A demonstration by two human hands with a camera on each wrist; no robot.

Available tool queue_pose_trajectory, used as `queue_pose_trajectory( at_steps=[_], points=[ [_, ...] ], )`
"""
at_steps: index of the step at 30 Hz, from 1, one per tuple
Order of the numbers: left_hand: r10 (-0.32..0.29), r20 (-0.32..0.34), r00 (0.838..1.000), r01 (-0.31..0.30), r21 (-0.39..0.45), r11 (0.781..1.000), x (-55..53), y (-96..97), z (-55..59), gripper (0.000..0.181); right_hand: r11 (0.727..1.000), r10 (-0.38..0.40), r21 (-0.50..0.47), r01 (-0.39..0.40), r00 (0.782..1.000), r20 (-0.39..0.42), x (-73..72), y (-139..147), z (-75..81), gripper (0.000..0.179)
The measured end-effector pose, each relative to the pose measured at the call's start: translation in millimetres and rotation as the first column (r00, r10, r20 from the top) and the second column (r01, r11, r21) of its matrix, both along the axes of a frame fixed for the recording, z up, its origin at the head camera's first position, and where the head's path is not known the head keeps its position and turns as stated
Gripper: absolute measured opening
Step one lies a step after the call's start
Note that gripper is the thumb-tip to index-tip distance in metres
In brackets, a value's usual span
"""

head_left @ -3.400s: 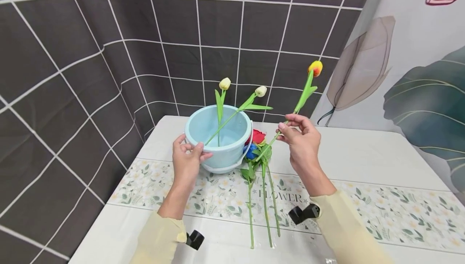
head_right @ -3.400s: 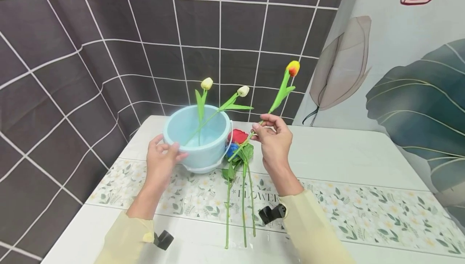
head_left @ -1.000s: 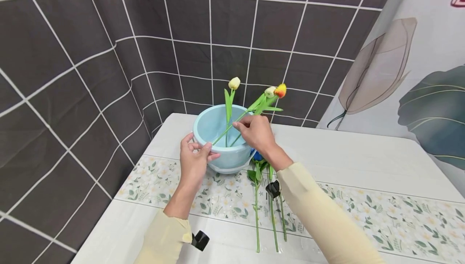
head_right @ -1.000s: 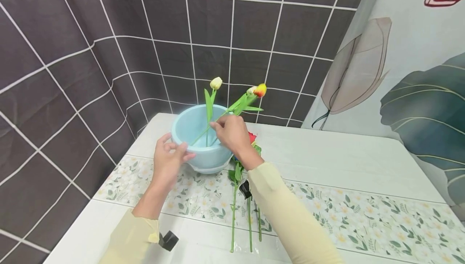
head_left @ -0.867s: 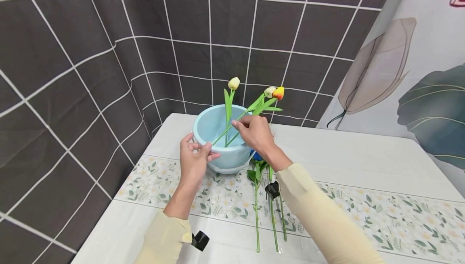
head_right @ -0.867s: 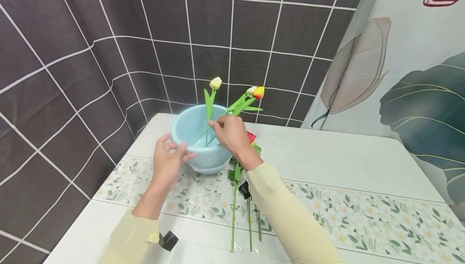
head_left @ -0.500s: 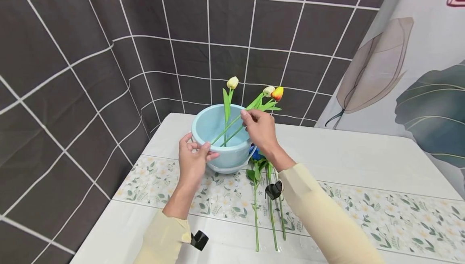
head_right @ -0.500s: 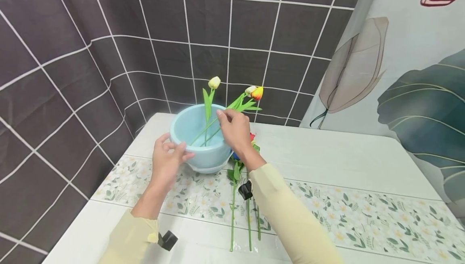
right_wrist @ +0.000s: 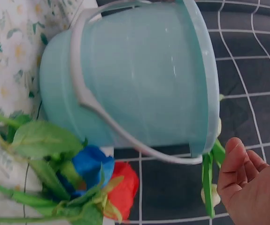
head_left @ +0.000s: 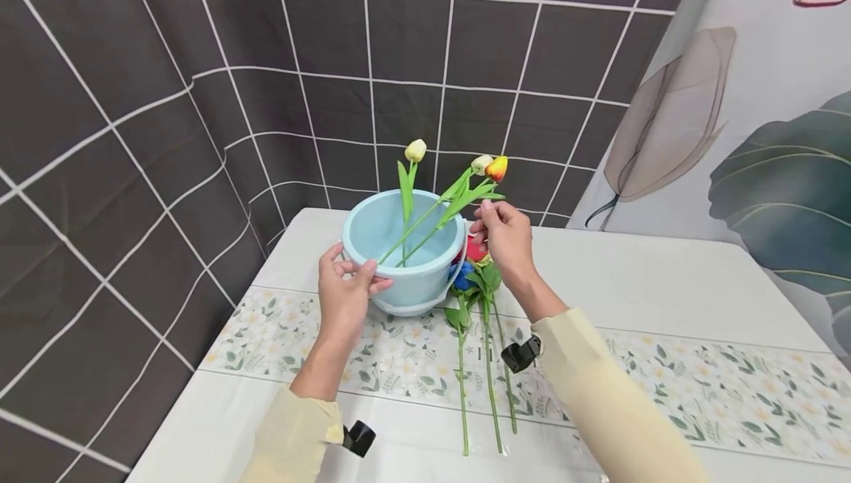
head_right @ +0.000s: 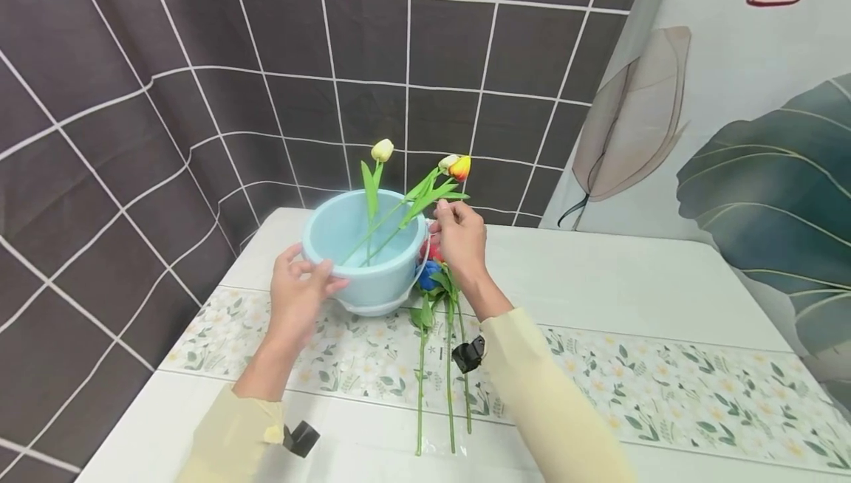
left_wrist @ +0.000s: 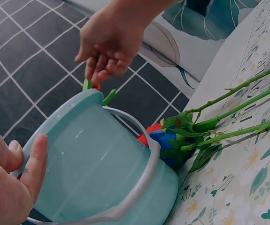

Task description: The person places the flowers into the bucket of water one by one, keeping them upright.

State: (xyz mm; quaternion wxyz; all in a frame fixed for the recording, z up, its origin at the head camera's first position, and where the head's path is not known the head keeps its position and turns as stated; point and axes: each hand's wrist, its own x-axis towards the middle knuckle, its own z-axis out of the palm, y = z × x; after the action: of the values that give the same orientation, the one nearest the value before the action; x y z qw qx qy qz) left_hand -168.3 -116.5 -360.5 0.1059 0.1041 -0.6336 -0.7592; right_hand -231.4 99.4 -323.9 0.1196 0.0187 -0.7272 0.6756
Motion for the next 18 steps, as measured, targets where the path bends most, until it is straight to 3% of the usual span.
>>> queue_pose_trajectory(
  at_steps=[11, 18],
  points=[
    [0.001, 0.02, 1.0, -0.001, -0.017, 1.0, 1.1, -0.2, 0.4, 0.066, 0.996, -0.052, 0.069, 0.048, 0.997, 0.052, 7.7, 29.6, -12.4, 0.029],
    [0.002, 0.044, 0.999, -0.001, -0.041, 0.999, 1.8, 1.7, 2.9, 0.065, 0.996, -0.048, 0.084, 0.038, 0.993, 0.112, 16.2, 47.1, -20.2, 0.027]
  ],
)
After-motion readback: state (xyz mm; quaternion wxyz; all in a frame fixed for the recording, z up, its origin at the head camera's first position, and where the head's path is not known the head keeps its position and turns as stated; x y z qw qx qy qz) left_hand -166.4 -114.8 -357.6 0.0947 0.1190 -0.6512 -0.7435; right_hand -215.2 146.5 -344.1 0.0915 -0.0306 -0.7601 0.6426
